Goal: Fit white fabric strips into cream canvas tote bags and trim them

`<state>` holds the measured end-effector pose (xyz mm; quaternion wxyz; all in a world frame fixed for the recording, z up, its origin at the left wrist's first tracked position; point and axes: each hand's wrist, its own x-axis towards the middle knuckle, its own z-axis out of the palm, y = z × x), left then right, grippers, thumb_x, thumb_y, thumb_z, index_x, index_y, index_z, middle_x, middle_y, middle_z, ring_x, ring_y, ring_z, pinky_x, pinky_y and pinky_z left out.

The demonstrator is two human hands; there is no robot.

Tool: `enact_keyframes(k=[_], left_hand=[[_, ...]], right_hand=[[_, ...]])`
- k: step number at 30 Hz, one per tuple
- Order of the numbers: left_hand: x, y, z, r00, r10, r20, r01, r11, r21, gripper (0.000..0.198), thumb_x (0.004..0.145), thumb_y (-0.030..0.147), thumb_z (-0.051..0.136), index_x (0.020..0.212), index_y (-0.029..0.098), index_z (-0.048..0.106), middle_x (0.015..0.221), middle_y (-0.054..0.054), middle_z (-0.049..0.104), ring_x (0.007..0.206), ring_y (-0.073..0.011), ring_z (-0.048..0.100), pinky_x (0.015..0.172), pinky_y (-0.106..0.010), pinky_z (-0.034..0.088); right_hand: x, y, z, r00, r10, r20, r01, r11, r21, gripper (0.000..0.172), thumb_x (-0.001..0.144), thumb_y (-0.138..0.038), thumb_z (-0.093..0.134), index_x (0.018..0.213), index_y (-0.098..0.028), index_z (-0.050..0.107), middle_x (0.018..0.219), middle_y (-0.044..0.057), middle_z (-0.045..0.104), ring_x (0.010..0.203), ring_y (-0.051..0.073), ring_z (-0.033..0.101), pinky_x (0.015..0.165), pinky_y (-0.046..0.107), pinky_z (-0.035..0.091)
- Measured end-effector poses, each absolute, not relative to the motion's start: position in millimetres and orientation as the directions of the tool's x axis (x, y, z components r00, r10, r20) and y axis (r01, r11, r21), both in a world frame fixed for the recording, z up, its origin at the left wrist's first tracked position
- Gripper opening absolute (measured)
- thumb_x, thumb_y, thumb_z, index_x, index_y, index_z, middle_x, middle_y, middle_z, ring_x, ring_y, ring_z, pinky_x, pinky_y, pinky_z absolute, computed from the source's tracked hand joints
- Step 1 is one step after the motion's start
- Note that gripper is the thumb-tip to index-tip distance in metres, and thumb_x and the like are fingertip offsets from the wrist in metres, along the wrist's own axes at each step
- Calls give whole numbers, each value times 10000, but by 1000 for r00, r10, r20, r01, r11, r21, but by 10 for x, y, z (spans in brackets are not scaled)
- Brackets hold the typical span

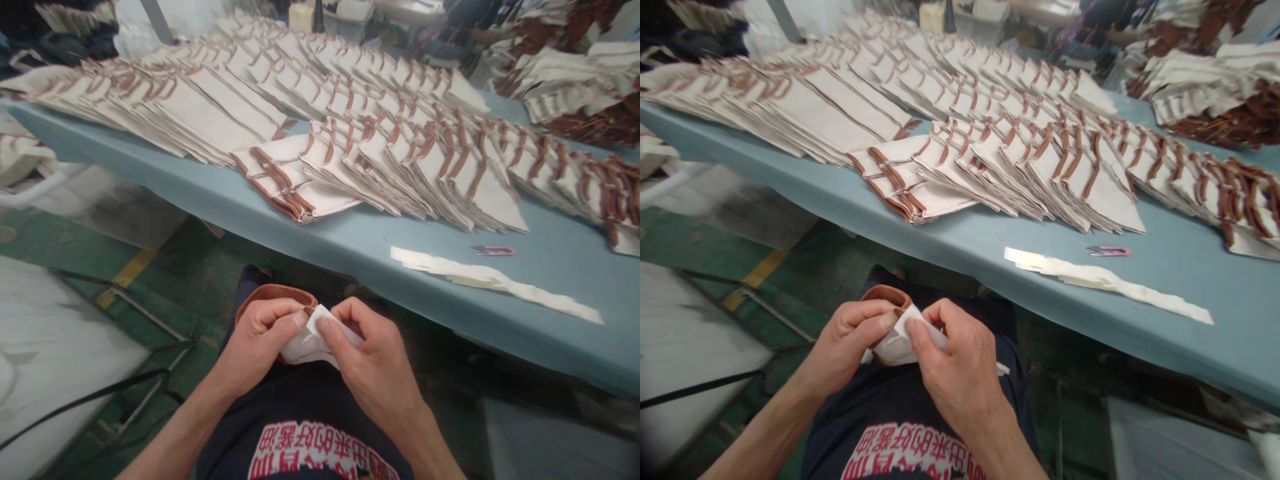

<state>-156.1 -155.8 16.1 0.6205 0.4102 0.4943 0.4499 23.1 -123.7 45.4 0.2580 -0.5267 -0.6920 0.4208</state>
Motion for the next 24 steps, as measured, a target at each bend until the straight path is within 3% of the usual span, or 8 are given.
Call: enact_keyframes(k=[11,24], left_hand=[[-1623,-1523,127,140,939,-313,-206,337,919,469,897,457,617,568,202,402,551,62,328,510,-85,284,466,-228,251],[-1639,-1529,116,143,962,-233,-103,248,963,440,940,414,570,589,192,424,575,56,349,540,-92,278,495,-243,232]], right_hand=[[212,-1220,422,-335,939,-71,536,128,-835,276,925,-382,625,713,-221,553,621,-46,573,557,122,516,550,236,341],[203,-1198,439,-339,932,-126,540,83,-837,276,903,-382,616,692,-223,536,615,-47,558,562,128,499,563,248,323]])
